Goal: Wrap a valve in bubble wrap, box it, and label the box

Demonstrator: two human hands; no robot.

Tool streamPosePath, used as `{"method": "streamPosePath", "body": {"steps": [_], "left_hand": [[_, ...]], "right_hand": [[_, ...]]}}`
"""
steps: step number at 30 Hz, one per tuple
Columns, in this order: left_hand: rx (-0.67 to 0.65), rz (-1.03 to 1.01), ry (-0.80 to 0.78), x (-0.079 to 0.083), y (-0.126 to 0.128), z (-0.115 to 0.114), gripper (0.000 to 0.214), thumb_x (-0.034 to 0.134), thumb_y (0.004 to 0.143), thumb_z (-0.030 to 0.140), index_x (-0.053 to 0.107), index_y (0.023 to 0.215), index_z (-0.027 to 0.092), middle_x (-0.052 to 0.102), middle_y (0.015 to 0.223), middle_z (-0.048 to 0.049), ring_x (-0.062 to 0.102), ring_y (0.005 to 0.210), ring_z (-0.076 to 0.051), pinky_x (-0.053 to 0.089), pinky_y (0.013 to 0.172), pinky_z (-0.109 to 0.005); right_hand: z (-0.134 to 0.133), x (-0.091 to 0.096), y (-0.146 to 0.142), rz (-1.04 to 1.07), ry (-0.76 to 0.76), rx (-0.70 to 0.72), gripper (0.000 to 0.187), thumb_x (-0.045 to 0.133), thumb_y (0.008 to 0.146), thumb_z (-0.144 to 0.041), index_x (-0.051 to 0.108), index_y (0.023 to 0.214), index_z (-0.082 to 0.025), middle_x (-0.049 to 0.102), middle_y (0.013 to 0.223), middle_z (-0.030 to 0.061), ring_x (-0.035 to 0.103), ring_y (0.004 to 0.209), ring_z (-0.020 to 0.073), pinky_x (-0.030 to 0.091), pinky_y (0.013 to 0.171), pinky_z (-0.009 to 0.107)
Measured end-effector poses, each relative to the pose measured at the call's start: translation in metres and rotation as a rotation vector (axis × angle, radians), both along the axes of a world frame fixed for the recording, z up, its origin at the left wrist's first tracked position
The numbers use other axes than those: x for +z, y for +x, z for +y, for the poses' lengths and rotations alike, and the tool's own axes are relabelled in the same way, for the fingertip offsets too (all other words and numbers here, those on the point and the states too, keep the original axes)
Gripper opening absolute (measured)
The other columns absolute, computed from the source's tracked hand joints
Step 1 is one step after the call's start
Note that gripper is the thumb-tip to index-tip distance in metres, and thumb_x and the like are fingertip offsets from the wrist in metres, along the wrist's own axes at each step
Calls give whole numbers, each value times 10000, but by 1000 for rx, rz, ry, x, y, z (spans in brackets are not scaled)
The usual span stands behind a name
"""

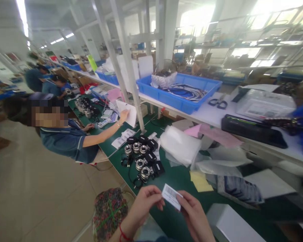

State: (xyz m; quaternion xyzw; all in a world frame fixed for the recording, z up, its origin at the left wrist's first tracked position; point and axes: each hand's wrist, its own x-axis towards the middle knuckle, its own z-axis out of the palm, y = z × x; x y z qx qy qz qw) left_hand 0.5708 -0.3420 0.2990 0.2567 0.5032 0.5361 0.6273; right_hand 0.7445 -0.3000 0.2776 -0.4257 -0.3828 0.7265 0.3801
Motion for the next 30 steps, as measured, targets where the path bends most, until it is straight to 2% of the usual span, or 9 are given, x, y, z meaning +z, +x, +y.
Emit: {"method": "streamPosePath", "body": {"steps": [4,8,13,16,19,21,24,27,30], "left_hand": [[-16,-2,39,22,21,-6,267,829,687,358,689,696,131,703,620,-44,597,538,-125,456,587,-237],[-24,29,56,34,43,-13,264,834,694,358,699,698,131,710,625,-41,606,545,-124,458,590,-228],[-23,55,72,39,67,-21,285,848,689,374,693,687,135,709,624,-38,609,557,-128,462,592,-229],[-42,77,74,37,79,-24,297,854,683,381,678,680,142,704,615,-33,607,553,-134,464,585,-236],[-62,140,66,34,90,-27,309,842,691,399,663,671,149,701,609,-32,606,549,-139,469,586,-245],[-65,188,58,34,95,-28,307,830,698,406,657,671,154,699,606,-30,610,552,-143,473,591,-250],[-90,260,50,35,101,-30,291,814,715,403,662,679,157,698,612,-30,622,574,-151,486,606,-254],[-121,304,62,37,104,-32,308,812,735,424,667,678,158,691,627,-33,628,604,-160,507,627,-265],[-139,320,83,38,105,-33,330,812,747,452,674,681,159,679,636,-35,627,621,-168,524,638,-275]], "right_hand": [[-4,25,20,4,22,-34,486,883,642,-625,753,738,-166,613,658,34,455,617,134,352,571,244],[-12,34,41,1,51,-81,488,881,646,-624,741,731,-165,617,645,28,461,603,126,346,566,238],[-20,29,63,-4,79,-80,482,879,656,-608,724,738,-159,613,640,23,477,598,128,369,550,237],[-22,18,75,-52,127,-73,470,833,715,-603,727,849,-165,627,682,27,536,617,154,432,568,257],[-26,15,86,-234,355,-148,423,816,752,-497,721,1024,-188,686,884,66,629,790,211,524,720,316],[-31,21,92,-364,581,-218,276,755,821,-408,728,1008,-206,682,942,73,626,861,215,524,772,316],[-39,36,98,-367,730,-134,140,639,919,-317,728,877,-217,656,813,39,607,751,173,499,680,259],[-45,45,99,-306,685,-14,103,650,893,-253,722,828,-217,673,773,21,629,692,153,501,644,229],[-47,45,97,-295,641,26,80,654,858,-224,720,815,-208,695,767,23,660,686,159,523,646,229]]}}
